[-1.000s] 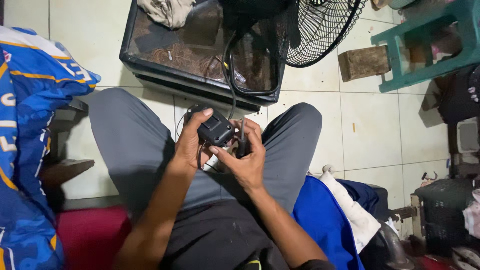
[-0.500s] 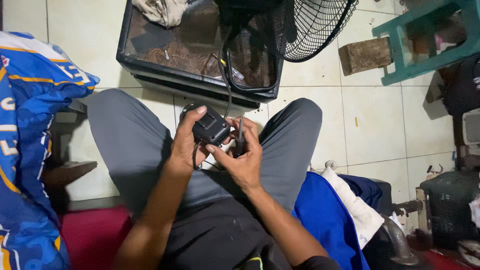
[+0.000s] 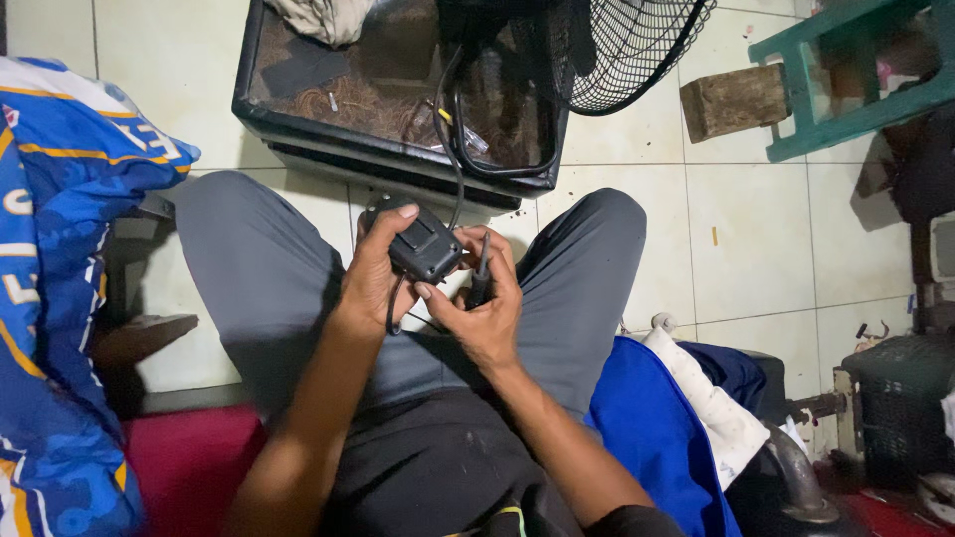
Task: The person sits on the floor and uses a screwdriver to adjust wires and components inside a small black electronic device. They repeatedly tighten and loosen screws, reposition wires, and then close the device's casing.
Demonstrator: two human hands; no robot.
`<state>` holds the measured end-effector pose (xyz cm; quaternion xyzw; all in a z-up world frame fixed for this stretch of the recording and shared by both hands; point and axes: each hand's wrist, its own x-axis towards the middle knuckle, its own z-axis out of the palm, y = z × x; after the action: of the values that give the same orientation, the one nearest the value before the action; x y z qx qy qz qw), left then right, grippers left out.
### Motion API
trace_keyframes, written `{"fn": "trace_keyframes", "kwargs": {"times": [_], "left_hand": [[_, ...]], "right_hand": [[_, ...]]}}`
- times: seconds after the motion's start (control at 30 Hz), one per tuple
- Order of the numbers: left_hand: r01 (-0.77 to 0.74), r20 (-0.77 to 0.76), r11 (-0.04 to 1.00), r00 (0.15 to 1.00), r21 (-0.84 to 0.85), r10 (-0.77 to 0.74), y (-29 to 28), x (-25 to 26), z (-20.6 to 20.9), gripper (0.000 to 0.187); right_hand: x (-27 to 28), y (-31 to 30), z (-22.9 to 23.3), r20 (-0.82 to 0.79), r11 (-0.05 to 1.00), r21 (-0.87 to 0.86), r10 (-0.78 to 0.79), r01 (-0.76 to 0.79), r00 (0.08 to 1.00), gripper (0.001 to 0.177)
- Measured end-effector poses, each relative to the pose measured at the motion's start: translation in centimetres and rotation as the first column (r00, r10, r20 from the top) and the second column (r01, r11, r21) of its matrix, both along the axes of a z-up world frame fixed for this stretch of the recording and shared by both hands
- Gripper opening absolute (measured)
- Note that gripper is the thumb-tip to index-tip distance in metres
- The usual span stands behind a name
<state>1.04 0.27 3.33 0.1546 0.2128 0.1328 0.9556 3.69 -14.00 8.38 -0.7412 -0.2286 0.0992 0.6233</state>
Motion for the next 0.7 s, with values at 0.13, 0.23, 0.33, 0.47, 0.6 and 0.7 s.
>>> {"fn": "trace_keyframes", "kwargs": {"times": [0.13,0.23,0.33,0.47,0.6,0.7], "left_hand": [[-0.053,-0.100,0.998,0.993,0.030,0.056,-0.4,0.0,1.4,0.029],[-0.084,-0.167,0.994,0.981,0.071,0.095,-0.8,0.2,2.4,0.037],[-0.106,-0.173,0.985,0.976,0.135,0.129,-0.9,0.3,2.7,0.040],[-0.096,-0.105,0.978,0.988,0.186,0.117,-0.7,0.4,3.1,0.037],[-0.090,-0.063,0.985,0.993,0.145,0.100,-0.9,0.4,4.2,0.035],[-0.042,-0.111,0.986,0.992,0.159,0.060,-1.0,0.3,4.4,0.036]], "right_hand": [[0.1,-0.2,-0.6,-0.096,1.000,0.025,-0.009,0.011,0.995,0.066],[0.3,-0.4,-1.3,-0.180,0.983,0.182,0.071,-0.038,0.981,0.065],[0.8,-0.6,-1.3,-0.291,0.958,0.284,0.134,-0.048,0.947,0.057],[1.5,-1.2,-0.8,-0.555,0.894,0.447,0.254,0.026,0.792,0.048],[1.4,-1.1,-1.0,-0.658,0.922,0.372,0.177,0.111,0.732,0.041],[1.4,-0.8,-0.8,-0.672,0.935,0.329,0.132,0.134,0.729,0.037]]}}
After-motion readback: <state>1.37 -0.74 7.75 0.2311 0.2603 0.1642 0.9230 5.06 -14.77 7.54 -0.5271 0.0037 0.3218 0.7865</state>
